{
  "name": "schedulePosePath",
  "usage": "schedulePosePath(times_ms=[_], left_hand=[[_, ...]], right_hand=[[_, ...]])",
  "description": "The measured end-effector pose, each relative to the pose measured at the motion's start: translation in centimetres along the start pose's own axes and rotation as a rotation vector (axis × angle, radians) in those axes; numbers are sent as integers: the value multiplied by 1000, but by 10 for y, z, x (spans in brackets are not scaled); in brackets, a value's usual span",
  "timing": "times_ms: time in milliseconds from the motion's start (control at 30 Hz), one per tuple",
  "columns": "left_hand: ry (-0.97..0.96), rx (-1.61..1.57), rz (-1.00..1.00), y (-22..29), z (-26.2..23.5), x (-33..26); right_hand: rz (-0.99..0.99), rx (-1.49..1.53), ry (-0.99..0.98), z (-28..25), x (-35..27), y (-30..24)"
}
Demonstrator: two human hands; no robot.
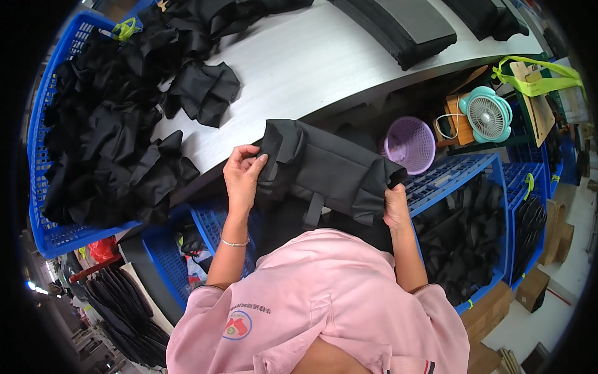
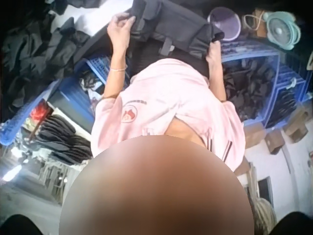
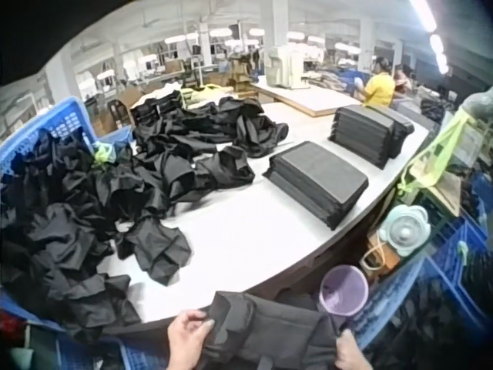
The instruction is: Inspecting and sorting black fabric bags or covers at a manufacturing workstation.
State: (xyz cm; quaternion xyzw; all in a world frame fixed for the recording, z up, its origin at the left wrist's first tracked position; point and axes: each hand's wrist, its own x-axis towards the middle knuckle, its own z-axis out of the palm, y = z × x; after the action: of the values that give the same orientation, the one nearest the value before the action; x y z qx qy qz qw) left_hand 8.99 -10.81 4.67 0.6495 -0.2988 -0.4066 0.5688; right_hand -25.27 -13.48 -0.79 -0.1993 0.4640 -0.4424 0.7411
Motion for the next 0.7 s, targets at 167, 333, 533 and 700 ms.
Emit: schedulePosePath(times_ms=[167,333,533,700], left_hand=[[-28,-8,-137,-26,1,-20],[-13,38,-303,-55,-15,-38],[1,-72,-314,-73,-4,-35],[62,-101,-298,-76,-3,-33]], right_hand=[[22,-123,51,-9,-14,-7],[17,-467,90,-1,-13,-15],[27,-410,78,-9,-27,-21],[-18,-373,67,-29,-34,-20]])
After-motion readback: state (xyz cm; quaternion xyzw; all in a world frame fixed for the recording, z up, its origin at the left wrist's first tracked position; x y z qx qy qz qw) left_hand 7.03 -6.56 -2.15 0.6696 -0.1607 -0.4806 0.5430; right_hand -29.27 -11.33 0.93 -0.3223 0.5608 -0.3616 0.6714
